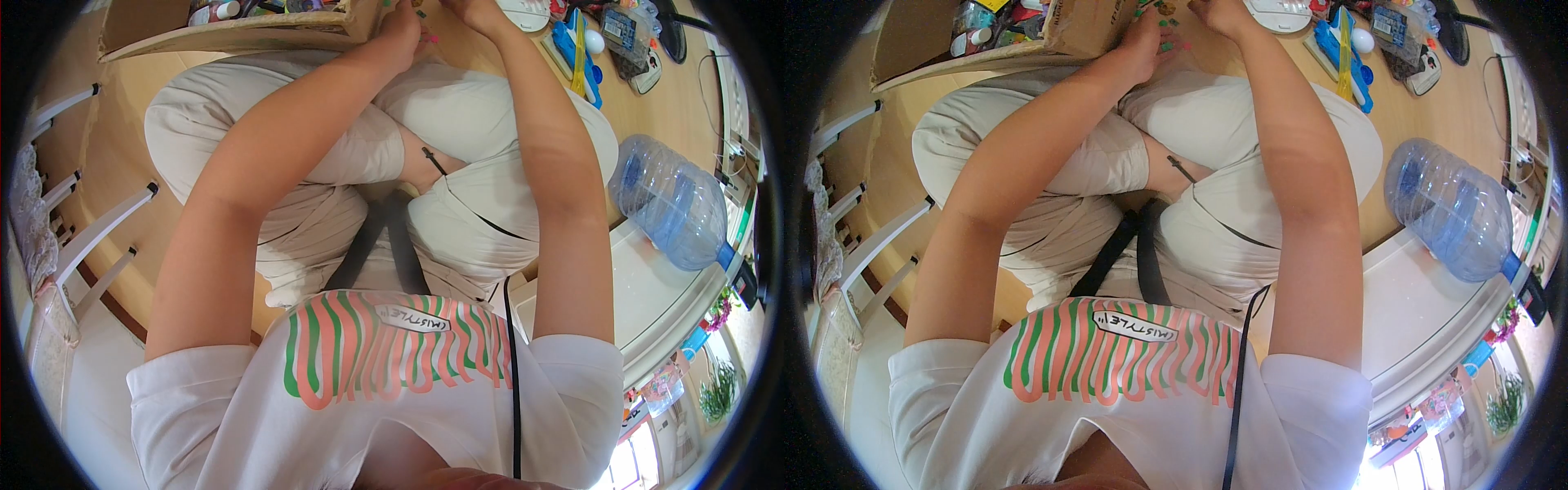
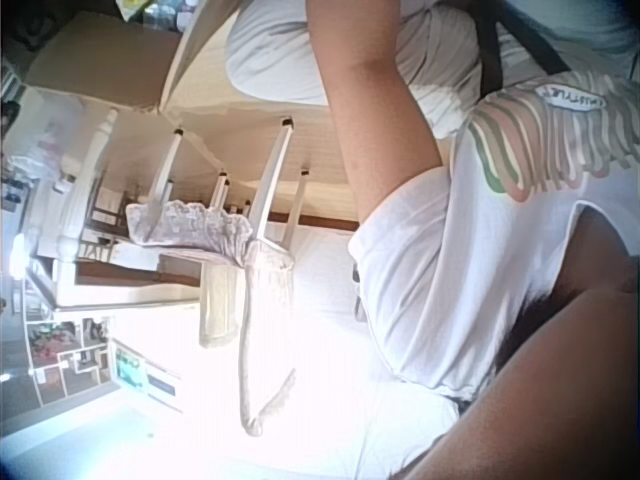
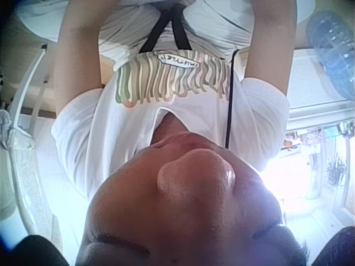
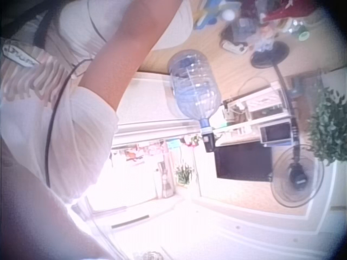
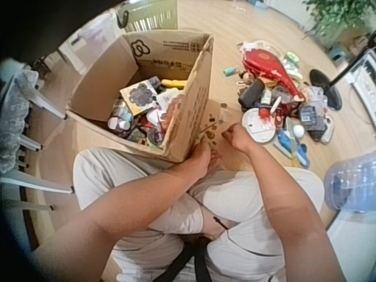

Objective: The person picks up several small plastic objects from a cardboard box and the floor, then places them onto a flat beige surface.

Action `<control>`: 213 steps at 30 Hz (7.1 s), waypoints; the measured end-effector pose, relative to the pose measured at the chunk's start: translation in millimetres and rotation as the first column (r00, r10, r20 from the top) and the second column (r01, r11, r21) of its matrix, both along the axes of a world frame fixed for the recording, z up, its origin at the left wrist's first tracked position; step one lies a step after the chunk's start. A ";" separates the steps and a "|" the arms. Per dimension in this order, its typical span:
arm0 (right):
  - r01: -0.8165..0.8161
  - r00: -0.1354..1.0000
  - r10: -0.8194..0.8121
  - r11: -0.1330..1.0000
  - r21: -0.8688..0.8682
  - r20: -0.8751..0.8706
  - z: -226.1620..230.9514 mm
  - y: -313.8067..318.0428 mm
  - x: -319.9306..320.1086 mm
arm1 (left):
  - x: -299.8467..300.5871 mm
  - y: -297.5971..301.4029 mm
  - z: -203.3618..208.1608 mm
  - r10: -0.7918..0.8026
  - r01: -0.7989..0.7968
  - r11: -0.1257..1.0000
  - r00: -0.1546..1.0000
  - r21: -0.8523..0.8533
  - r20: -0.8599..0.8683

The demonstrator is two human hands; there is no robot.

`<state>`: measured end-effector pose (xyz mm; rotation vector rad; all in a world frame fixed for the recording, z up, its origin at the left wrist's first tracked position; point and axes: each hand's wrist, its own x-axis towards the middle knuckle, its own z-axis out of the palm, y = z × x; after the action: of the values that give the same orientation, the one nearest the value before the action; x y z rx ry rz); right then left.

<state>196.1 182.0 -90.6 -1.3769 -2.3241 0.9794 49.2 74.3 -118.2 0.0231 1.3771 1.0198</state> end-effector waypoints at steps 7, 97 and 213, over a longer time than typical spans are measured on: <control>0.002 0.992 -0.026 0.980 -0.200 -0.120 -26.1 8.6 2.5 | -3.2 5.2 -16.9 -0.061 0.059 0.997 0.997 0.044 0.050; -0.458 0.881 0.440 0.885 0.081 0.171 -17.3 6.7 -19.3 | -5.1 2.4 3.5 -0.128 0.127 0.990 0.991 0.058 0.027; -0.484 0.872 0.413 0.810 0.331 0.265 -58.4 30.8 10.9 | -0.2 -1.8 32.2 -0.339 0.335 0.936 0.940 0.110 0.026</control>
<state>207.0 212.8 -149.0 -0.7962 -2.8631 0.4531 49.0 72.5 -86.0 0.3033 1.2257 0.7960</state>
